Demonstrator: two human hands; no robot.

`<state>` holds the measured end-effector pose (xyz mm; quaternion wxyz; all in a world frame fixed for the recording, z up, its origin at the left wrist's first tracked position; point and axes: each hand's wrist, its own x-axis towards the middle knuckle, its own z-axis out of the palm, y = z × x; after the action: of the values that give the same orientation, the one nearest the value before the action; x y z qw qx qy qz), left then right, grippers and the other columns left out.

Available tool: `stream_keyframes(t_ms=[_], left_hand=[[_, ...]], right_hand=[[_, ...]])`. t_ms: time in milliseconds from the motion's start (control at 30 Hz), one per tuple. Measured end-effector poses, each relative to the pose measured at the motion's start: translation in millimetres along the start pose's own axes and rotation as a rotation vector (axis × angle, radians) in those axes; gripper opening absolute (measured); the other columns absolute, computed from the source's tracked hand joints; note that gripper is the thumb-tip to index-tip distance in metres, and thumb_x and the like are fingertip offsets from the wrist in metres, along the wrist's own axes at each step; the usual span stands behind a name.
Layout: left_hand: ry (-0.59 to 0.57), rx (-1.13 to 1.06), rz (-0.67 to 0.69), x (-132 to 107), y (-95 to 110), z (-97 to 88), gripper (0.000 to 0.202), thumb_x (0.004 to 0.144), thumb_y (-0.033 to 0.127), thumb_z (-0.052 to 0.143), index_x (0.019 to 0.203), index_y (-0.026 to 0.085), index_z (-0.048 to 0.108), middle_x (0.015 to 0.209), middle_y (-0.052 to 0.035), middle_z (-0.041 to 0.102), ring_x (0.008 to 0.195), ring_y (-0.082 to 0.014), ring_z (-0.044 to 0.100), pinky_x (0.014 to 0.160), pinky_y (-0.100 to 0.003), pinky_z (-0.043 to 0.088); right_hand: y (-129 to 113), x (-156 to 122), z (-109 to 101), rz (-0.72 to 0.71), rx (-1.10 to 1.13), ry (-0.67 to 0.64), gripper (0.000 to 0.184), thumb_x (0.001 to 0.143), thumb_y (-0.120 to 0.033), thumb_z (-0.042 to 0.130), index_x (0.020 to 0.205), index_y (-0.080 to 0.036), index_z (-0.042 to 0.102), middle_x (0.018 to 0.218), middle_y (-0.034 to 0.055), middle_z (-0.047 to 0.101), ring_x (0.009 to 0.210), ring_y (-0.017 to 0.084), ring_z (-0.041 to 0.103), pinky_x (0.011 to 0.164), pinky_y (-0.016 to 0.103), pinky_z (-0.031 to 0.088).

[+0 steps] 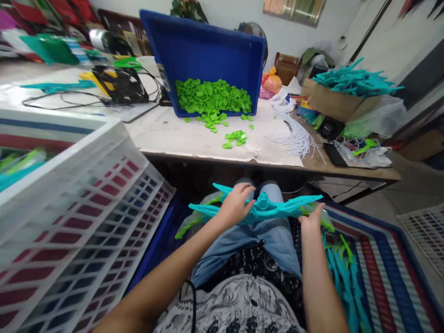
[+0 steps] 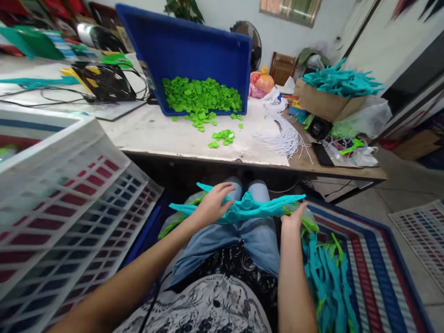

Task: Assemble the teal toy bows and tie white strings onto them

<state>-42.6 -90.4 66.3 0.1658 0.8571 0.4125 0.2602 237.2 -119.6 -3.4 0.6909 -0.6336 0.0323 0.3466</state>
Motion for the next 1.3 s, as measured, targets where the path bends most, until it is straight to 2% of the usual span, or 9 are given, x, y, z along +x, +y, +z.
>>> stream_keyframes(t_ms=[200,467,600,700,800,900,1000,1133,1300], left_hand=[[-0.69,0.068,-0.15,51,-28,51.7,0.067,0.088,0.041,0.053,0.146,0.017,0.03,0.122,-0.0128,0.063,0.113,-0.0281,0.059,0.097,-0.038,0.042],[-0.672,0.091,-0.345,78,-55,63.4,0.051,0.089,0.047,0.046,0.129,0.015,0.05,0.114,-0.012,0.067,0.105,-0.0265,0.064,0.08,-0.03,0.048],[-0.641,0.115,-0.341,86,-61,62.7,0.05,0.092,0.048,0.041,0.129,0.015,0.05,0.109,-0.0136,0.069,0.103,-0.0285,0.065,0.08,-0.032,0.048],[-0.652,0.107,-0.294,91,-63,62.9,0.052,0.091,0.048,0.045,0.132,0.016,0.047,0.109,-0.0146,0.069,0.103,-0.0319,0.065,0.08,-0.035,0.049],[-0.667,0.121,-0.243,93,-64,65.1,0.054,0.091,0.048,0.044,0.133,0.015,0.046,0.106,-0.0164,0.07,0.101,-0.0334,0.066,0.081,-0.038,0.049],[-0.644,0.174,-0.19,89,-65,69.0,0.059,0.094,0.048,0.038,0.139,0.01,0.039,0.102,-0.0194,0.07,0.098,-0.0339,0.067,0.081,-0.04,0.049],[-0.628,0.196,-0.163,85,-66,72.9,0.061,0.095,0.048,0.036,0.14,0.007,0.036,0.1,-0.0204,0.071,0.096,-0.0335,0.068,0.08,-0.041,0.05],[-0.619,0.193,-0.134,83,-70,75.5,0.061,0.095,0.048,0.036,0.14,0.006,0.037,0.097,-0.02,0.071,0.094,-0.0326,0.068,0.079,-0.04,0.05],[-0.634,0.174,-0.108,85,-71,75.1,0.06,0.095,0.047,0.037,0.139,0.006,0.038,0.096,-0.0208,0.071,0.093,-0.0332,0.068,0.079,-0.041,0.05]], right_hand=[[18,-2,4,0.208,0.097,0.084,0.037,0.087,-0.06,0.042,0.089,-0.026,0.055,0.08,-0.0008,0.067,0.072,0.017,0.067,0.064,0.033,0.057],[41,-41,-67,0.392,-0.184,-0.071,0.034,0.071,-0.053,0.066,0.077,-0.021,0.057,0.071,0.0032,0.067,0.065,0.016,0.067,0.053,0.025,0.053],[15,-57,-78,0.332,-0.793,-0.503,0.043,0.058,-0.064,0.071,0.063,-0.022,0.063,0.062,0.0078,0.067,0.052,0.022,0.063,0.044,0.031,0.049],[-21,-53,-17,-0.237,-1.074,-0.754,0.032,0.068,-0.059,0.064,0.063,-0.027,0.068,0.063,0.006,0.066,0.06,0.025,0.063,0.056,0.037,0.053],[-40,-38,93,-0.852,-1.053,-0.826,0.024,0.081,-0.043,0.053,0.079,-0.026,0.07,0.088,0.0079,0.071,0.088,0.027,0.064,0.085,0.04,0.05],[-30,-24,208,-1.172,-1.112,-0.881,0.023,0.085,-0.027,0.047,0.091,-0.02,0.069,0.097,0.0119,0.067,0.097,0.027,0.058,0.091,0.041,0.046],[-8,-16,288,-1.312,-1.206,-0.843,0.023,0.086,-0.022,0.05,0.1,-0.017,0.067,0.105,0.0134,0.064,0.104,0.028,0.052,0.095,0.041,0.042],[9,-8,324,-1.281,-1.306,-0.794,0.018,0.085,-0.018,0.05,0.089,-0.018,0.068,0.095,0.0121,0.066,0.097,0.026,0.054,0.089,0.039,0.044],[-2,11,295,-0.944,-1.199,-0.753,0.02,0.082,-0.021,0.05,0.082,-0.017,0.069,0.078,0.0043,0.069,0.076,0.018,0.061,0.072,0.028,0.046]])
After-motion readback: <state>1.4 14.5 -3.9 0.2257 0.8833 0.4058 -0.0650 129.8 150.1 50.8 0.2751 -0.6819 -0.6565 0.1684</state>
